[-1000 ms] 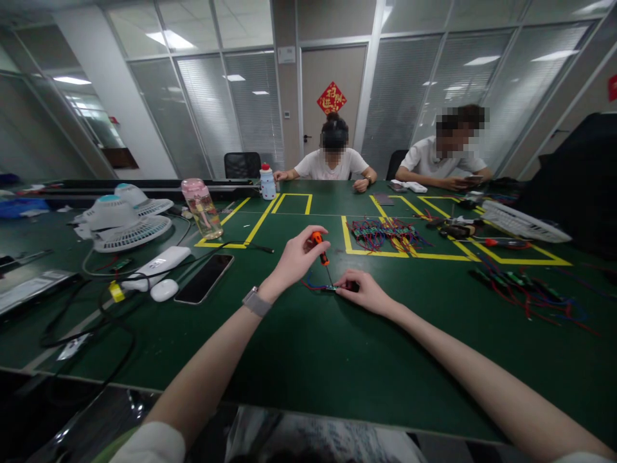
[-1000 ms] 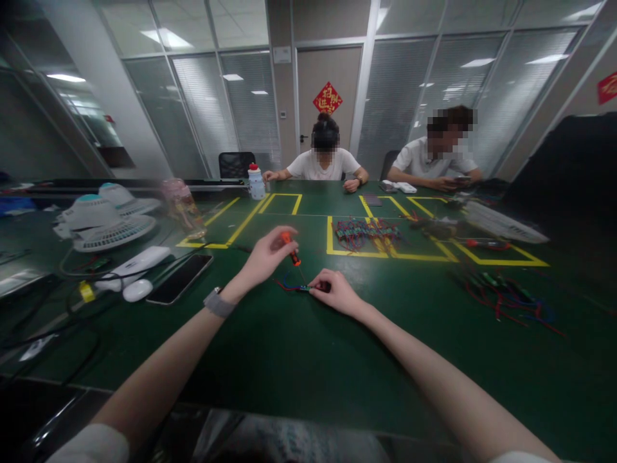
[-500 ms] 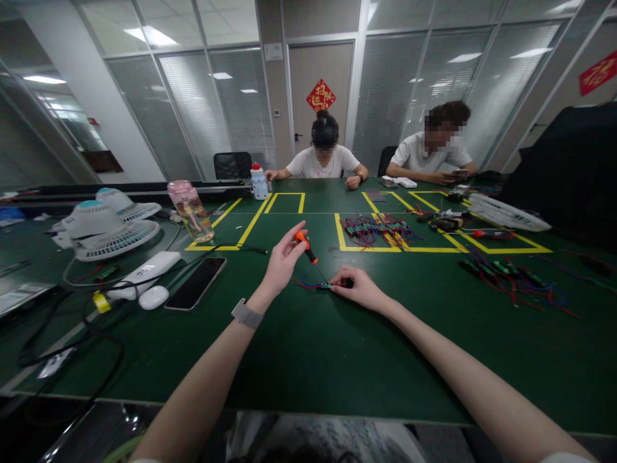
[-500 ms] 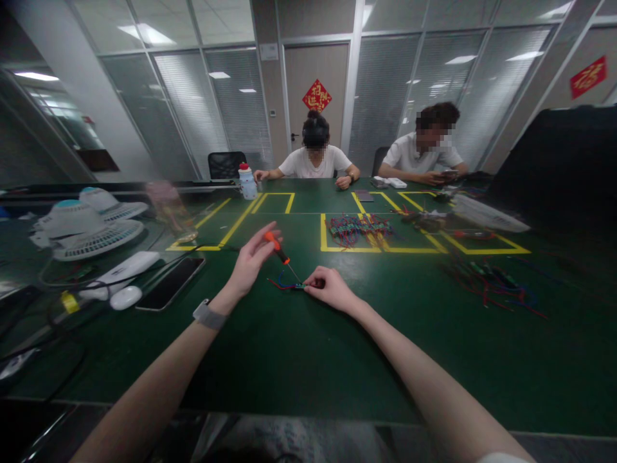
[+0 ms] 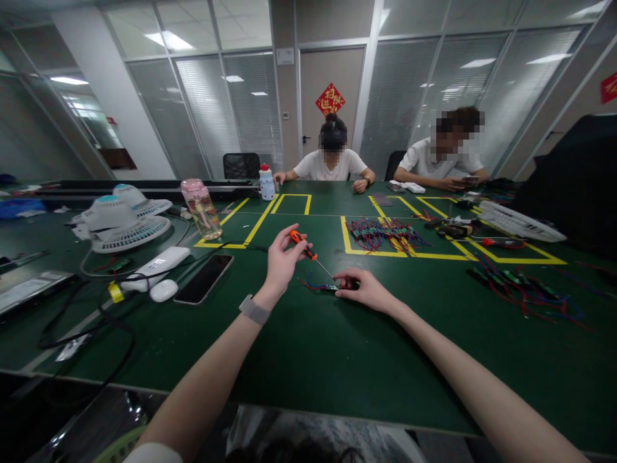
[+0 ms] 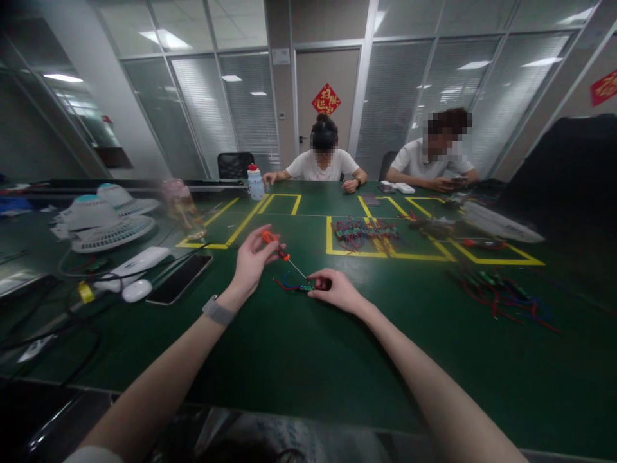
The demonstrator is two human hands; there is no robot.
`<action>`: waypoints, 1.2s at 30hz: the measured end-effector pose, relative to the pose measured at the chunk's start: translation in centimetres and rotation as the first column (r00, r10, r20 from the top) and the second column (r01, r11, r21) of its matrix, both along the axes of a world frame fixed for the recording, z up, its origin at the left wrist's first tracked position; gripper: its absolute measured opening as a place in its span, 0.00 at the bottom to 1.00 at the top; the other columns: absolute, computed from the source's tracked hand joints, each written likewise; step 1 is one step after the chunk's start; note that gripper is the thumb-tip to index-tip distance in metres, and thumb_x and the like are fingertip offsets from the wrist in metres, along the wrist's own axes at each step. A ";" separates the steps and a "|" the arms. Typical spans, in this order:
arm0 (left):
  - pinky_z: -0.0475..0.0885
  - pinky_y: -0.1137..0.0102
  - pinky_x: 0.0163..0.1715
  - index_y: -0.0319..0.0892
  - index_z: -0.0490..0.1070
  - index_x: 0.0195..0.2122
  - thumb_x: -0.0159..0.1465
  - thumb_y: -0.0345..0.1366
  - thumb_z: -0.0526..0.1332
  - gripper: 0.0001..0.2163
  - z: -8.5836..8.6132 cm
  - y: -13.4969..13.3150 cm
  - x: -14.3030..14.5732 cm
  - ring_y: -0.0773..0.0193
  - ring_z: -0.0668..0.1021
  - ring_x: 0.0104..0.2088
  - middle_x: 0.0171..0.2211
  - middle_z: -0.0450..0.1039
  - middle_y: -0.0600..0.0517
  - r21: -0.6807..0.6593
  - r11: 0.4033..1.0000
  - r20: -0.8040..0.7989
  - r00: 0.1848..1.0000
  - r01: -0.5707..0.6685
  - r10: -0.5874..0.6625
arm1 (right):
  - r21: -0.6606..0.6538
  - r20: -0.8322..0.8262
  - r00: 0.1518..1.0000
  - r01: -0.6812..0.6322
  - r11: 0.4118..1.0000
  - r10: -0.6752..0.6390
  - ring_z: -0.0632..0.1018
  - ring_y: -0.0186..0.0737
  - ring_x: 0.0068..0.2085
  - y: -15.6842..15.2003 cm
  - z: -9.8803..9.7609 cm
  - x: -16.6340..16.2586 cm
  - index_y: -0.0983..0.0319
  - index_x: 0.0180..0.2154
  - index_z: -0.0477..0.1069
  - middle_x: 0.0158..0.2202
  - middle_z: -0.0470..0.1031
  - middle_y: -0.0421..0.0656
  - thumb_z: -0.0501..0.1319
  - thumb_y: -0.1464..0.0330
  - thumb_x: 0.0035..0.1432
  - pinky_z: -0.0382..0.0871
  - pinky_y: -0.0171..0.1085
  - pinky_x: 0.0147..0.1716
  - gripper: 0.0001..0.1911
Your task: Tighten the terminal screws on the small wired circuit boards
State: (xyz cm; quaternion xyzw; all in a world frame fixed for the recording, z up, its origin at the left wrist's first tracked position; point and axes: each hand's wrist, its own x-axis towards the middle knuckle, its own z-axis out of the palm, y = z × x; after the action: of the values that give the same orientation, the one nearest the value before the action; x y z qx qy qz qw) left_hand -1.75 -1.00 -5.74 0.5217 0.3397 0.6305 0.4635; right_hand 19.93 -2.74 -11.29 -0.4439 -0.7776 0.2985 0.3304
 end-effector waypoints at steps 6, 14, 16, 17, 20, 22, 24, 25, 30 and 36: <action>0.78 0.63 0.41 0.45 0.62 0.51 0.60 0.29 0.62 0.19 -0.5 0.7 -0.5 0.64 0.80 0.39 0.45 0.72 0.48 -0.119 0.991 0.172 0.982 -0.056 0.076 | -0.021 -0.187 0.978 0.091 0.996 -0.093 0.74 0.37 0.32 0.2 0.5 0.0 0.63 0.40 0.78 0.34 0.76 0.44 0.65 0.58 0.51 0.69 0.38 0.34 0.19; 0.77 0.62 0.42 0.47 0.60 0.49 0.60 0.31 0.61 0.17 -1.0 1.0 -0.3 0.65 0.80 0.39 0.44 0.71 0.51 -0.131 0.990 0.188 0.980 -0.047 0.071 | -0.015 -0.254 0.950 0.182 0.983 -0.180 0.77 0.41 0.33 0.4 0.8 -0.5 0.63 0.28 0.78 0.29 0.78 0.44 0.65 0.60 0.50 0.69 0.39 0.37 0.12; 0.77 0.64 0.40 0.47 0.59 0.49 0.61 0.31 0.58 0.16 -0.8 1.2 -0.4 0.66 0.79 0.37 0.43 0.70 0.51 -0.106 0.988 0.198 0.971 -0.113 0.132 | 0.002 -0.237 0.954 0.190 0.982 -0.184 0.76 0.41 0.32 0.5 0.6 -0.5 0.63 0.28 0.78 0.28 0.78 0.44 0.64 0.60 0.52 0.69 0.39 0.36 0.13; 0.76 0.67 0.38 0.48 0.59 0.49 0.61 0.31 0.56 0.15 -0.6 1.2 -0.6 0.68 0.79 0.35 0.42 0.69 0.52 -0.078 0.983 0.200 0.964 -0.165 0.177 | 0.022 -0.215 0.960 0.189 0.982 -0.181 0.76 0.41 0.32 0.5 0.5 -0.4 0.63 0.29 0.78 0.29 0.78 0.45 0.63 0.60 0.53 0.69 0.39 0.35 0.13; 0.72 0.75 0.29 0.47 0.59 0.49 0.61 0.30 0.53 0.15 0.3 0.8 -1.2 0.74 0.73 0.26 0.35 0.67 0.56 0.106 0.946 0.100 0.950 -0.307 0.297 | 0.111 -0.106 0.980 0.180 0.978 -0.168 0.76 0.41 0.34 0.5 0.4 -0.6 0.63 0.33 0.79 0.32 0.79 0.46 0.60 0.64 0.55 0.69 0.39 0.34 0.10; 0.68 0.76 0.27 0.45 0.64 0.46 0.60 0.33 0.58 0.13 0.9 0.1 -1.4 0.74 0.70 0.24 0.29 0.66 0.58 0.288 0.914 -0.159 0.927 -0.286 0.340 | 0.137 -0.042 0.986 0.167 0.976 -0.162 0.76 0.41 0.34 0.5 0.4 -0.8 0.62 0.35 0.79 0.34 0.78 0.46 0.60 0.68 0.55 0.69 0.38 0.35 0.09; 0.67 0.74 0.29 0.41 0.70 0.33 0.60 0.39 0.60 0.07 1.2 -0.8 -1.3 0.70 0.70 0.25 0.25 0.68 0.56 0.391 0.919 -0.543 0.793 -0.054 0.277 | 0.131 -0.007 0.987 0.158 0.979 -0.158 0.76 0.40 0.34 0.4 0.4 -1.1 0.62 0.34 0.79 0.33 0.78 0.46 0.61 0.69 0.54 0.68 0.38 0.35 0.08; 0.67 0.72 0.32 0.40 0.71 0.28 0.59 0.41 0.61 0.09 1.1 -1.2 -1.1 0.68 0.72 0.27 0.26 0.70 0.54 0.399 0.914 -0.684 0.687 0.072 0.244 | 0.128 0.003 0.987 0.157 0.979 -0.159 0.76 0.40 0.33 0.4 0.4 -1.2 0.62 0.33 0.79 0.32 0.78 0.46 0.62 0.69 0.53 0.68 0.37 0.34 0.08; 0.68 0.71 0.34 0.44 0.75 0.35 0.58 0.42 0.63 0.09 -0.6 -1.8 0.4 0.62 0.76 0.35 0.35 0.75 0.52 0.275 0.902 -0.945 0.268 0.334 0.189 | 0.137 0.043 0.975 0.211 0.968 -0.219 0.75 0.39 0.30 0.6 0.2 -1.3 0.62 0.26 0.78 0.28 0.77 0.44 0.65 0.66 0.51 0.65 0.36 0.31 0.07; 0.69 0.72 0.36 0.46 0.74 0.38 0.63 0.40 0.58 0.08 -1.9 -1.5 1.0 0.62 0.77 0.37 0.38 0.76 0.53 0.210 0.924 -0.976 0.123 0.320 0.179 | 0.140 0.116 0.973 0.184 0.973 -0.201 0.75 0.38 0.30 0.6 0.2 -1.2 0.62 0.28 0.79 0.28 0.76 0.43 0.63 0.68 0.53 0.65 0.34 0.31 0.07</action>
State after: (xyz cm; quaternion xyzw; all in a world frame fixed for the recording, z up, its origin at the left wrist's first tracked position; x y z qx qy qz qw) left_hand -0.76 -2.48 -7.68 0.8987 0.4080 0.1545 0.0441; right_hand 18.68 -2.14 -11.08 -0.5135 -0.7682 0.1849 0.3347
